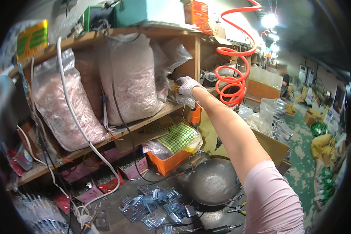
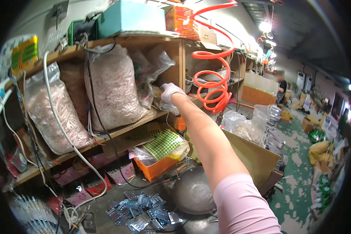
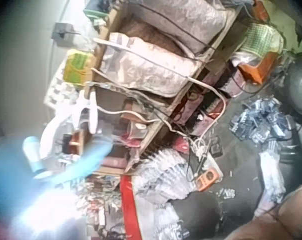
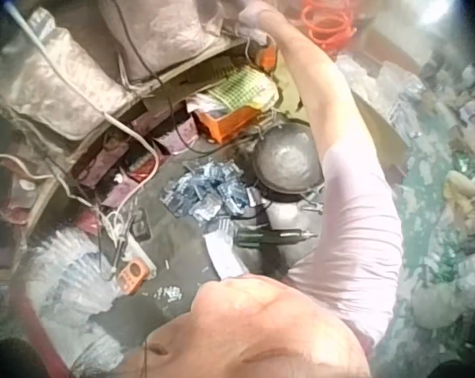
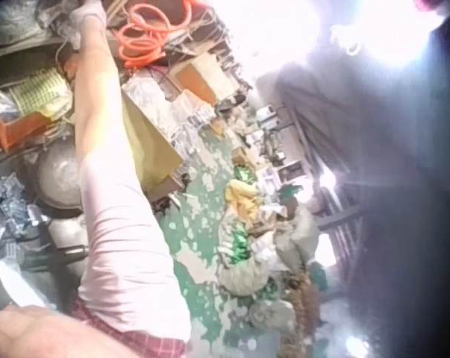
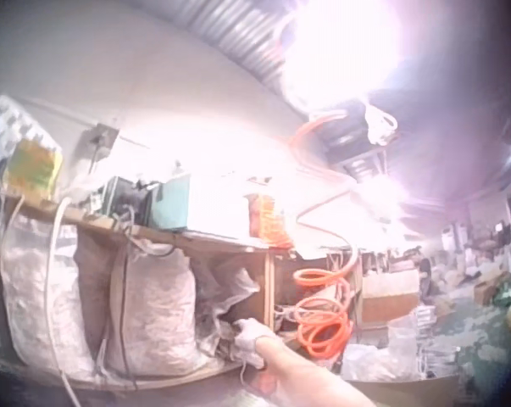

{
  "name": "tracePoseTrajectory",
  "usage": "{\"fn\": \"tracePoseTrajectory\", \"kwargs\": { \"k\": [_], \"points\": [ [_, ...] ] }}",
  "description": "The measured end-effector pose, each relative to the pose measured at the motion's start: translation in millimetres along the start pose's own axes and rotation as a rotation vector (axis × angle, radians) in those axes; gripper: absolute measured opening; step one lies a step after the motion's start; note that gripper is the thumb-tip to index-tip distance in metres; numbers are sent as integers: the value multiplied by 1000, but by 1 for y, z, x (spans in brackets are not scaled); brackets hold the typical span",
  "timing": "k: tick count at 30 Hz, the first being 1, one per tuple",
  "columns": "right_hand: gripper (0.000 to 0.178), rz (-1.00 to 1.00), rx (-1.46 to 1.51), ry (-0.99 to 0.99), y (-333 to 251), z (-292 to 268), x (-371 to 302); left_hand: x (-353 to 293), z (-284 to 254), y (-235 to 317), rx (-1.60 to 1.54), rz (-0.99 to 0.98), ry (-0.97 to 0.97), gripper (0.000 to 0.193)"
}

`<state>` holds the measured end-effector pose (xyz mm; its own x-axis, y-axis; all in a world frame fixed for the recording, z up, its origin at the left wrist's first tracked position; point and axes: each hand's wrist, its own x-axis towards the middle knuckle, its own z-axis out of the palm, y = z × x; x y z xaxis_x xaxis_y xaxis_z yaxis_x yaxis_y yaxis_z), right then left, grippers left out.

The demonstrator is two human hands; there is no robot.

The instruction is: The person attaches metal brackets onto light fixtures using screws, an electric screwdriver, and pliers, wraps rubber bands around the assembled units, and retrieves more components from the shelf.

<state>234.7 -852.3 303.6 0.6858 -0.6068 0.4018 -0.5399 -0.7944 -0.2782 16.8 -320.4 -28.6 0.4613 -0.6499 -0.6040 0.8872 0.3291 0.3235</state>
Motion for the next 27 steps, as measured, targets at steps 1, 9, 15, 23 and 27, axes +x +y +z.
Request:
{"fn": "tracePoseTrajectory", "kwargs": {
  "k": [1, 9, 15, 23, 27],
  "points": [
    [51, -8, -22, -21, -3, 8, 9, -5, 2, -3, -25, -30, 4, 30],
    [34, -21, -312, -155, -24, 29, 49, -49, 18, 12, -82, -252, 30, 39],
    [39, 27, -2, -25, 20, 37, 54, -69, 10, 27, -44, -365, 43, 46],
    [23, 26, 81, 272, 19, 36, 34, -54, -56, 7, 597, 216, -485, 74],
    [21, -54, -117, 253, 4, 27, 31, -43, -57, 6, 503, 198, -465, 66]
  ]
}}
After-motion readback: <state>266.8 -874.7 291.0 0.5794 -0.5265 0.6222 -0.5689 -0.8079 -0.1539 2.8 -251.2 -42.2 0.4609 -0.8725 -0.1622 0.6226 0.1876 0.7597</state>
